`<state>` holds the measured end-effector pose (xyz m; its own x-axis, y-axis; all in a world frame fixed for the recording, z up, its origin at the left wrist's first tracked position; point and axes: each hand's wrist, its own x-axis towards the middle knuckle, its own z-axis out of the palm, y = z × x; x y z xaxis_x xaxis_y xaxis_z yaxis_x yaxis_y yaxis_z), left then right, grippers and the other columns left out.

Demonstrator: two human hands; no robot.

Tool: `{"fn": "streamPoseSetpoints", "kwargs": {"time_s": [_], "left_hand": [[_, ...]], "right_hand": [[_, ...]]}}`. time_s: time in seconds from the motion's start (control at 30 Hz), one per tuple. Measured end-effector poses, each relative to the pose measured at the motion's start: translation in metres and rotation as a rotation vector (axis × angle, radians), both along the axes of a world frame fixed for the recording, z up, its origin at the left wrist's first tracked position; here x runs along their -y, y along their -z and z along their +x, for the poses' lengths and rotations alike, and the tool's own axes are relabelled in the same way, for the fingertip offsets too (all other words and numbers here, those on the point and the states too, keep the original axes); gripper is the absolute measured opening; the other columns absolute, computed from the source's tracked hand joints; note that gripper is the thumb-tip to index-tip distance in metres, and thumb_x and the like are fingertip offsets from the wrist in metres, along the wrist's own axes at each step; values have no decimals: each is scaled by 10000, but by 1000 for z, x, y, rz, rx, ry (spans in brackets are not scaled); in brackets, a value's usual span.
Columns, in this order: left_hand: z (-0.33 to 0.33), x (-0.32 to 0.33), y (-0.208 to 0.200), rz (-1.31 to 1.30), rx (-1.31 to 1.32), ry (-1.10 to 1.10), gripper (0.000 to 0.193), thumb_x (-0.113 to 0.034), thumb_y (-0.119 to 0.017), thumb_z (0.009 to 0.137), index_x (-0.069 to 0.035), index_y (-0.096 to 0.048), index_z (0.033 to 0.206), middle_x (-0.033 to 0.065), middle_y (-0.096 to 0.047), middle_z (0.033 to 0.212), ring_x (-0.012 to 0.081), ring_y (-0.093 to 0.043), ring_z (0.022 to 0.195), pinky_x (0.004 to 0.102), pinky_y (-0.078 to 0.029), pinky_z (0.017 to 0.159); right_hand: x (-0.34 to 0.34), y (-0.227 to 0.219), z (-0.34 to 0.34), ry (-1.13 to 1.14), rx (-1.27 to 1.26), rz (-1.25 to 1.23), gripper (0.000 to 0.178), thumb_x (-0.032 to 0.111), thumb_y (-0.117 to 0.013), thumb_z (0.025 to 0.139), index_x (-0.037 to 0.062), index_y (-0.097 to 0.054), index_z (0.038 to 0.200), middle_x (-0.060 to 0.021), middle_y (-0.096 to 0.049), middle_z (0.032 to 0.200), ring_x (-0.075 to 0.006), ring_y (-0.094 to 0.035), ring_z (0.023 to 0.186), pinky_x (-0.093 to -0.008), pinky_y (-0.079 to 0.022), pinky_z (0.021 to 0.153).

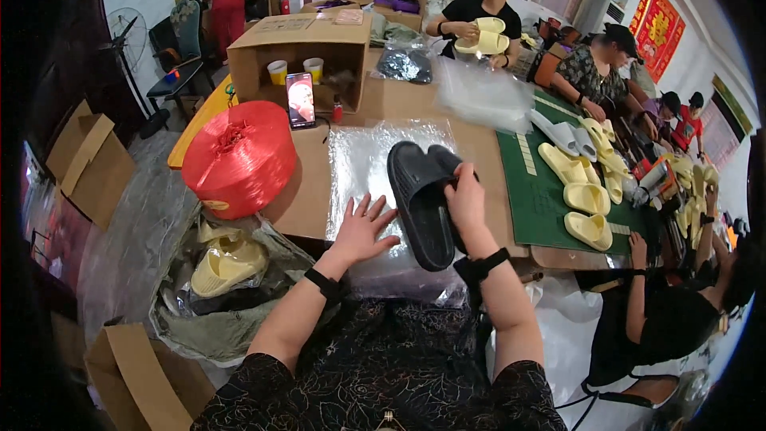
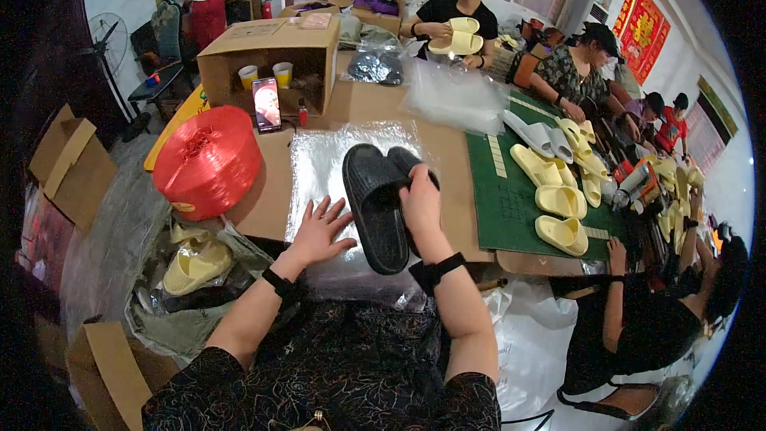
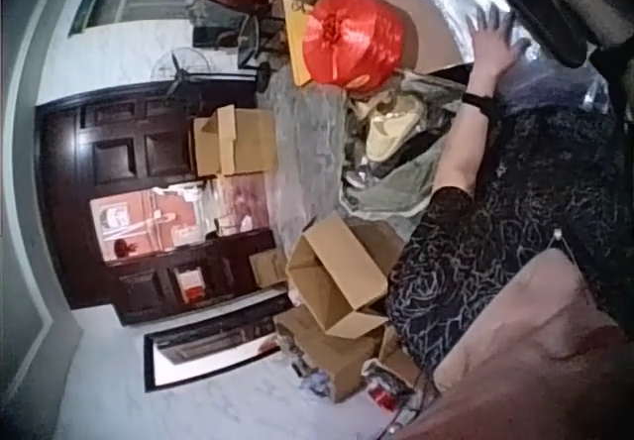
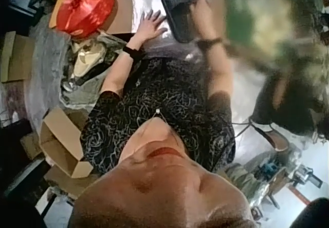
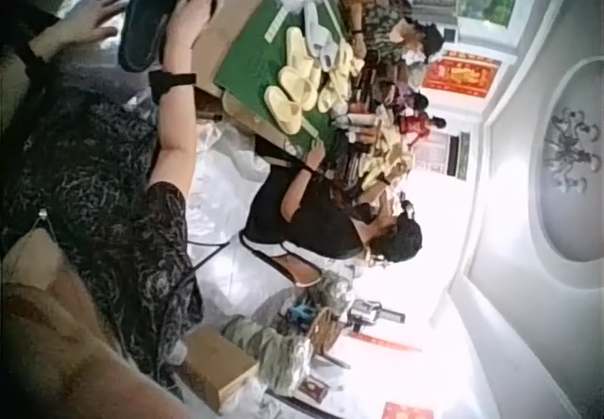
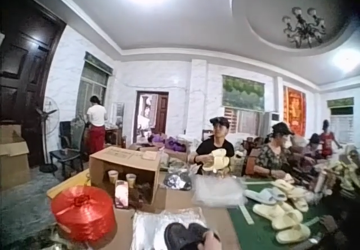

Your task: The recorder is assembling and inspecting plastic slippers/sandals, placing them into a large bag after checking them.

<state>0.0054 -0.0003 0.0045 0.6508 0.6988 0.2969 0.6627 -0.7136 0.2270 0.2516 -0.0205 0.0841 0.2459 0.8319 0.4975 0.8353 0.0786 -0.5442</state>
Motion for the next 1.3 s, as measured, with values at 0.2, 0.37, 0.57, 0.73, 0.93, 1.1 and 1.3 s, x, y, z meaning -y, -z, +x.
{"fn": "streamPoseSetpoints", "kwargs": {"time_s": [0.2, 0.37, 0.57, 0.73, 0.93, 1.1, 1.3], "left_hand": [[-6, -3, 11, -2, -51, -27, 625, -549, -557, 850, -122, -559, 1307, 153, -427, 1465, 423, -276, 1407, 634, -142, 1138], [-4, -7, -1, -52, -52, -8, 640, -565, -529, 872, -123, -537, 1334, 156, -403, 1482, 426, -234, 1426, 633, -136, 1140], [1, -31, -29, -250, -186, 100, 855, -677, -566, 773, -225, -391, 1478, 154, -236, 1582, 445, -149, 1453, 611, -99, 1157], [-6, -43, -24, -170, -148, 126, 818, -658, -563, 795, -253, -383, 1482, 154, -227, 1585, 424, -161, 1456, 579, -110, 1170], [-5, -23, -44, 75, 31, 119, 695, -485, -681, 801, -99, -522, 1356, 152, -389, 1497, 365, -294, 1414, 518, -231, 1152], [-3, 7, -39, -218, 100, 197, 567, -404, -730, 787, -84, -612, 1240, 138, -562, 1343, 347, -486, 1269, 436, -396, 1062], [3, 8, -30, -49, 183, 160, 273, -318, -676, 843, -116, -719, 1022, 92, -658, 1168, 299, -584, 1111, 400, -467, 949]], "right_hand": [[9, 64, -18, 46, 75, -15, 554, 295, -787, 755, -12, -539, 1144, -248, -564, 1092, -414, -565, 1029, -472, -479, 856], [2, 52, -18, 9, 198, -186, 378, 330, -700, 810, -15, -624, 947, -187, -552, 1034, -400, -592, 956, -494, -504, 778], [-12, 58, 16, 81, 159, -104, 324, 289, -662, 842, -29, -598, 841, -211, -559, 977, -433, -601, 879, -519, -485, 758], [26, 35, 43, 244, 96, 97, 325, 253, -693, 838, -36, -562, 767, -206, -558, 826, -439, -568, 796, -502, -451, 699], [109, 7, 67, 264, -69, 274, 279, 201, -701, 871, -53, -587, 894, -226, -586, 844, -442, -552, 795, -436, -454, 714], [163, 0, 90, 335, -247, 197, 195, 120, -674, 878, -35, -613, 978, -194, -631, 906, -388, -602, 847, -394, -472, 770], [193, 2, 80, 293, -195, 203, 180, 32, -641, 864, -25, -617, 1032, -176, -637, 933, -354, -626, 883, -365, -480, 794]]}}
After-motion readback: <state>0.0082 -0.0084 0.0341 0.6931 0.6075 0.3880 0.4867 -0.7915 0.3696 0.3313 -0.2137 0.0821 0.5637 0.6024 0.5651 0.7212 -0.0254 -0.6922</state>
